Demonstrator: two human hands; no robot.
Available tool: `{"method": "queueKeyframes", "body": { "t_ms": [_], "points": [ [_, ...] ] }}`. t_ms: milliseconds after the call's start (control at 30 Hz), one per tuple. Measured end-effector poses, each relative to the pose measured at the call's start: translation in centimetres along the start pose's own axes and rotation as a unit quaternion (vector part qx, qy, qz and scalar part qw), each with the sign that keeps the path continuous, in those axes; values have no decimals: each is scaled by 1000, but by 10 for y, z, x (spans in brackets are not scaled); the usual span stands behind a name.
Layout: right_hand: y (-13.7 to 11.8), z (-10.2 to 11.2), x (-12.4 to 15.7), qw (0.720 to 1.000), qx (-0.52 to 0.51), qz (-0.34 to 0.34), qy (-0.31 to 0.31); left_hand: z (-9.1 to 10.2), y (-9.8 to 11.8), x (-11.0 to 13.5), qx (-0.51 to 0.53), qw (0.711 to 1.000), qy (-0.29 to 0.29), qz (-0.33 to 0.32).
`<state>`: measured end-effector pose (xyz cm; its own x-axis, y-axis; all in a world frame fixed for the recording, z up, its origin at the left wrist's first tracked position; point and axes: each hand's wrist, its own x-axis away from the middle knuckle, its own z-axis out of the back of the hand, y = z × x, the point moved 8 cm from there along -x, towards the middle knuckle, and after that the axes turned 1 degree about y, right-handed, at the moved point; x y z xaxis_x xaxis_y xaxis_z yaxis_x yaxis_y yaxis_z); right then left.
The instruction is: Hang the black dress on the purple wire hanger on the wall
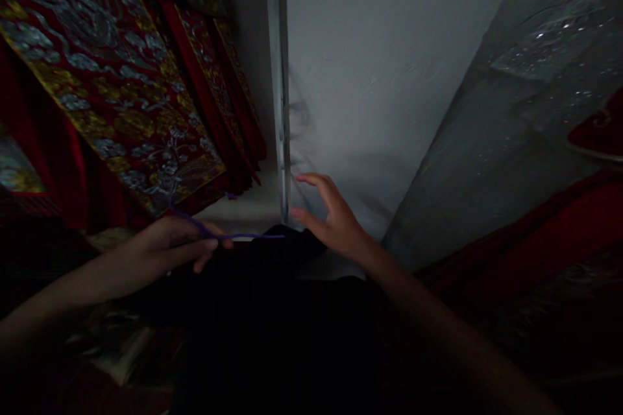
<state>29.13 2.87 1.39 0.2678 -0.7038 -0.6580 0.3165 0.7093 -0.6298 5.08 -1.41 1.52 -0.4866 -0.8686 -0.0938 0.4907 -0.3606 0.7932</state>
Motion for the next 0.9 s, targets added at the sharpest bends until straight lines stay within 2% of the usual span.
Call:
{"method": "queueKeyframes", "body": {
  "t_ms": [100, 167, 233, 300, 400, 467, 500, 533, 600, 633, 700, 800, 900],
  "points": [
    [40, -6, 12, 986, -62, -118, -95, 33, 5, 1, -36, 990, 132, -40],
    [52, -5, 21, 971, -114, -184, -100, 47, 1, -4, -28, 979, 195, -49],
    [55, 4, 21, 962, -159, -220, -36, 55, -5, -12, -23, 969, 238, -63],
    [54, 20, 10, 956, -184, -220, 68, 63, -8, -18, -52, 945, 307, -99],
    [56, 48, -17, 935, -191, -181, 239, 66, -3, -14, -154, 863, 450, -167],
    [64, 62, -35, 916, -195, -164, 311, 52, 0, -12, -211, 821, 493, -197],
    [70, 67, -42, 907, -199, -162, 334, 39, 0, -16, -227, 821, 479, -211],
    [76, 72, -47, 899, -204, -164, 351, 24, -2, -23, -237, 836, 443, -223],
    [89, 77, -48, 886, -217, -176, 369, -13, -10, -41, -242, 884, 328, -230],
    [95, 79, -46, 882, -224, -183, 371, -31, -17, -50, -245, 906, 267, -219],
    [104, 82, -35, 876, -234, -199, 371, -62, -36, -64, -262, 932, 179, -173],
    [111, 91, -14, 868, -235, -223, 375, -89, -66, -75, -298, 942, 118, -98],
    [104, 99, -7, 874, -230, -207, 374, -101, -92, -79, -310, 944, 100, -53]
  ]
}}
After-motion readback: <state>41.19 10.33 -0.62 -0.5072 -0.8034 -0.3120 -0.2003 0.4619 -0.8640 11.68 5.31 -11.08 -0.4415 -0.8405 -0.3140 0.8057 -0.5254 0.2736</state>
